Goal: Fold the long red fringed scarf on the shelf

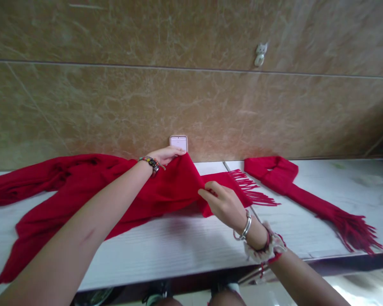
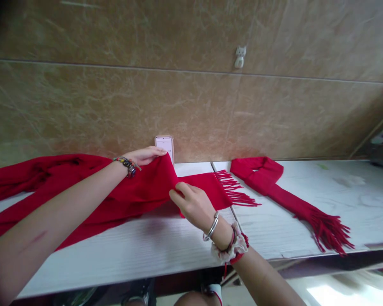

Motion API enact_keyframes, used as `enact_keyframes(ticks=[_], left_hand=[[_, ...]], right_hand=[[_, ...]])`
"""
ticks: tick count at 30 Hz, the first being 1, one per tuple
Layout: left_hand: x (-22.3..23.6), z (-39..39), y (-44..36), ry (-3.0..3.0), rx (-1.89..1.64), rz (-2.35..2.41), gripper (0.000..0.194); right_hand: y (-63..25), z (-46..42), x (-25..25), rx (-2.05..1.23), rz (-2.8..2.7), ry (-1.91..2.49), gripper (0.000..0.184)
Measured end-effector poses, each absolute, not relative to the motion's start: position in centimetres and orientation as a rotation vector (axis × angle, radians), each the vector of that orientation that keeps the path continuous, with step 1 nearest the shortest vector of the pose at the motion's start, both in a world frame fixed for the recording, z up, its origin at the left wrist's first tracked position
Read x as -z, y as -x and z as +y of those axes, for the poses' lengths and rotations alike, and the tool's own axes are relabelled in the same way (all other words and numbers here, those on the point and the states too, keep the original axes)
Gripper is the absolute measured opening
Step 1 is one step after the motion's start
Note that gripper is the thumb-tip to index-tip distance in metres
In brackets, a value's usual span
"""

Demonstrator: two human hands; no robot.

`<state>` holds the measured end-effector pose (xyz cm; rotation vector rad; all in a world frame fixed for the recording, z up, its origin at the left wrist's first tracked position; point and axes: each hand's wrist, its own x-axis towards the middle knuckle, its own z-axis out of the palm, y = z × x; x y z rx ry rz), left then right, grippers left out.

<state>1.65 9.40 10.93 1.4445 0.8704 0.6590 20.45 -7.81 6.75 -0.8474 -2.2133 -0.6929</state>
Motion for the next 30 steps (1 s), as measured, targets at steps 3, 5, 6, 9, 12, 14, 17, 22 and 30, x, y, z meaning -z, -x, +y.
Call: enact_keyframes(ticks=[3, 5, 6, 9, 12, 14, 17, 22, 30], left_hand=[[-11.7, 10.6, -5.1, -1.47, -0.643, 0.852, 0.006], [-11.9, 11.3, -7.6, -1.482, -0.63, 0.844, 0.007], [-11.8, 11.5, -9.0, -1.488, -0.625, 0.843, 0.006], [-10.7, 11.8, -12.8, -1.513, -0.597, 0.864, 0.007], [-8.5, 11.8, -15.9, -1.556, -0.547, 0.924, 0.01], [-6.8, 11.7, -17.6, -1.601, -0.511, 0.97, 0.011], [-4.6, 11.6, -19.1, -1.699, -0.433, 1.046, 0.012], [-2.9, 11.7, -19.8, -1.933, -0.352, 1.189, 0.01], [-4.0, 9.3, -19.3, -2.32, -0.355, 1.301, 0.042]], right_hand=[[-23.5, -7.6, -7.4, 0.639, -2.132, 0.981, 0.03], [-25.7, -7.4, -7.5, 0.609, -2.078, 1.06, 0.029], [-26.8, -7.3, -7.4, 0.587, -2.054, 1.093, 0.029], [-29.8, -7.1, -6.2, 0.496, -2.0, 1.172, 0.029], [-32.0, -7.0, -4.1, 0.394, -2.007, 1.278, 0.029], [-33.0, -7.0, -2.6, 0.338, -2.049, 1.369, 0.029], [-33.9, -7.1, -0.9, 0.276, -2.112, 1.496, 0.028], [-34.4, -6.9, 0.3, 0.172, -2.145, 1.553, 0.032], [-34.3, -6.3, 1.3, 0.092, -2.02, 1.445, 0.046]])
